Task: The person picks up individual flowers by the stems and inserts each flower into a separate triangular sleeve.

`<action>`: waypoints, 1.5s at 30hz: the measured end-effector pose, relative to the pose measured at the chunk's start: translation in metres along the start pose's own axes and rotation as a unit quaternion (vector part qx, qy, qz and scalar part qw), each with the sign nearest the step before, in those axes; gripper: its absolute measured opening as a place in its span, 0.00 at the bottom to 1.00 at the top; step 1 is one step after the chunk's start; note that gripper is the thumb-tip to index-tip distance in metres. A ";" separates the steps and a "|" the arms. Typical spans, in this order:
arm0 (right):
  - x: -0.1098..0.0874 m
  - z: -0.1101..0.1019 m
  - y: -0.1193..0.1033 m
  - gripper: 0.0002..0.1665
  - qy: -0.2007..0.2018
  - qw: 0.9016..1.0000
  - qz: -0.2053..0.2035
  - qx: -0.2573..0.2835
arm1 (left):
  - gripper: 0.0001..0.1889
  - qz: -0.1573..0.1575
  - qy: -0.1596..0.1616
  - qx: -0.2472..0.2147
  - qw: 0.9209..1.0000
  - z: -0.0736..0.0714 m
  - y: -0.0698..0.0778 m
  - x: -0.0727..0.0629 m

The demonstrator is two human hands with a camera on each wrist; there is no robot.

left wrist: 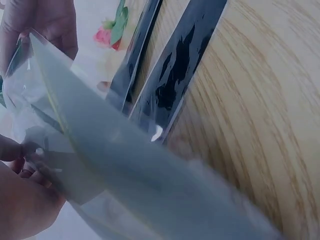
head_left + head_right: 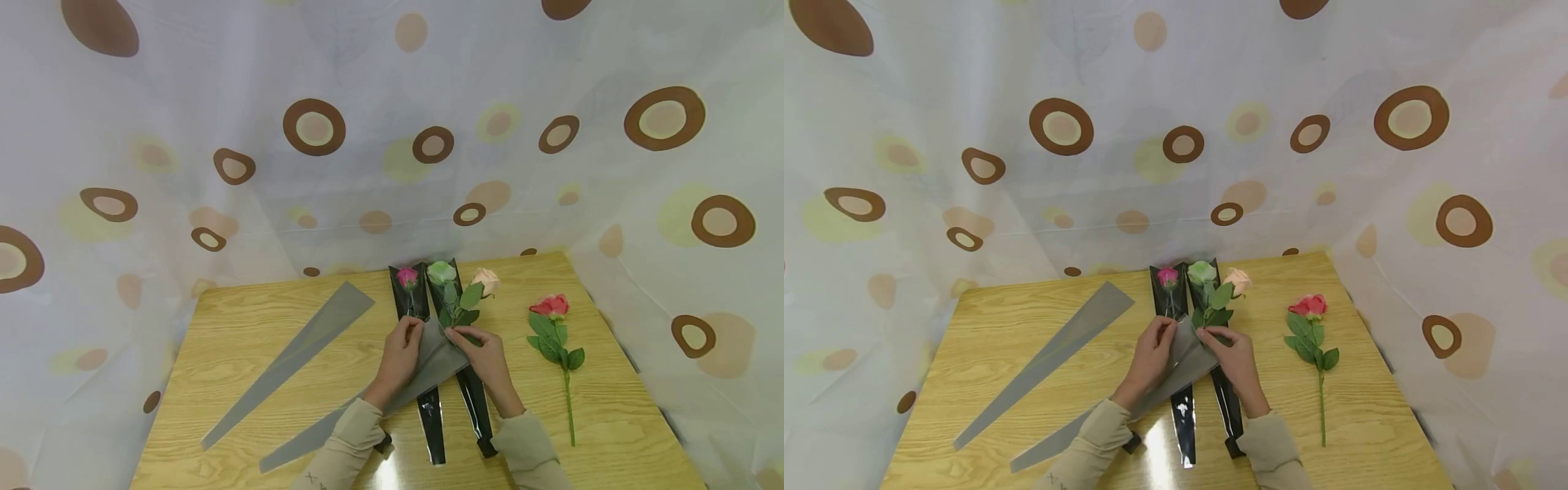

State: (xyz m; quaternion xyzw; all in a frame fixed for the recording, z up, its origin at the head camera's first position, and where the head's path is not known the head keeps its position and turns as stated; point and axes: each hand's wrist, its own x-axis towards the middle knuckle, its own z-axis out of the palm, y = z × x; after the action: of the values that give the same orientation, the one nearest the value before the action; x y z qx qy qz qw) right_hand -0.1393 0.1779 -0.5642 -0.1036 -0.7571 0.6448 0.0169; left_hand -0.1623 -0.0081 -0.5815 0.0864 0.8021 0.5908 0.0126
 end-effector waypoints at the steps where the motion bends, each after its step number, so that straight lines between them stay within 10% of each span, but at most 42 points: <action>1: 0.000 0.001 0.000 0.20 0.005 1.000 0.002 0.006 | 0.12 0.002 0.000 -0.001 1.000 0.000 0.000 0.000; 45: -0.001 -0.003 -0.002 0.21 0.069 0.987 -0.021 0.141 | 0.11 0.019 -0.007 -0.029 0.999 0.002 0.002 0.003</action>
State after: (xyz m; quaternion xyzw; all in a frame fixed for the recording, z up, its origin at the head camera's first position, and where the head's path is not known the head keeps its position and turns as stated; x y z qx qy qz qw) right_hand -0.1383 0.1801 -0.5619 -0.1285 -0.6576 0.7359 0.0976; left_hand -0.1644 -0.0048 -0.5803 0.1053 0.7826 0.6135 0.0096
